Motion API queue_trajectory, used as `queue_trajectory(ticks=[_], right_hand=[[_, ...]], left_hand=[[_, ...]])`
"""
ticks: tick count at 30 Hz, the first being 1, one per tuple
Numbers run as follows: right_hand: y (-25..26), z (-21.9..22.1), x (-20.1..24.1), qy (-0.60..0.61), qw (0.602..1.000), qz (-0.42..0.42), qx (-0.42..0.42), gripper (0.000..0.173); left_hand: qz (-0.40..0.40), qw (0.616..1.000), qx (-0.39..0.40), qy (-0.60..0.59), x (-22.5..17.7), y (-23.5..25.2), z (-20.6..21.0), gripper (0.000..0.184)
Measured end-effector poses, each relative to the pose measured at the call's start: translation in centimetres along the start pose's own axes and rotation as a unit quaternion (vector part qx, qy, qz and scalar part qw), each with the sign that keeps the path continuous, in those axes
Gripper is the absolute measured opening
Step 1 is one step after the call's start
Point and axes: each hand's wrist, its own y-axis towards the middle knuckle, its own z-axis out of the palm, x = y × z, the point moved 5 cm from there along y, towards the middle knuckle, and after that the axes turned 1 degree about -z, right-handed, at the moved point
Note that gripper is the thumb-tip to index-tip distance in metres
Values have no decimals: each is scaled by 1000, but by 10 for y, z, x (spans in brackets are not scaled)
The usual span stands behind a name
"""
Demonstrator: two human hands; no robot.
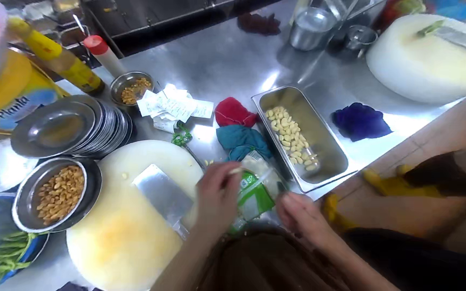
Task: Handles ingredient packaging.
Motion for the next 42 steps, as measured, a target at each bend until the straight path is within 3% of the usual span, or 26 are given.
queue_trajectory(ticks=[4,6,9,12,15,17,20,24,26,28,30,32,33,35,38,42], right_hand=[[-33,-21,-12,-47,993,-105,-31,53],[-45,-24,-9,-141,980,-140,-18,50],[-44,-9,-11,-215,963,-149,62,42],[-23,13,-26,-250,947,-82,186,40],[5,42,-33,-340,871,9,355,47],[16,59,-32,-372,822,95,420,41],[20,71,-26,-405,805,155,404,26],[19,58,0,-408,867,69,277,24],[25,53,11,-423,881,-13,210,23],[36,57,16,-449,869,-51,204,24],[46,66,16,-507,823,-7,254,32],[52,72,13,-560,757,113,318,48],[54,73,11,-569,742,143,324,51],[52,68,11,-563,760,132,296,52],[42,60,0,-583,780,-15,227,54],[24,56,-12,-661,707,-137,211,51]], left_hand=[[-12,977,206,-62,-30,67,80,39],[-17,987,153,-56,-32,62,62,36],[-13,1000,-22,-3,-7,22,-13,23],[-116,983,-144,11,29,-33,-70,17],[-156,964,-212,-22,38,-83,-98,18],[-171,953,-246,-50,42,-111,-99,18],[-198,932,-291,-92,51,-141,-92,18],[-205,929,-297,-85,56,-160,-84,18],[-182,945,-267,-56,59,-159,-80,18],[-153,972,-180,4,62,-147,-71,18],[-137,987,-49,70,65,-130,-57,20],[-138,978,78,136,69,-116,-40,23],[-147,965,140,167,71,-112,-34,23],[-169,939,217,204,74,-107,-26,18],[-212,922,240,218,79,-107,-34,15],[-163,946,215,179,78,-105,-52,13]])
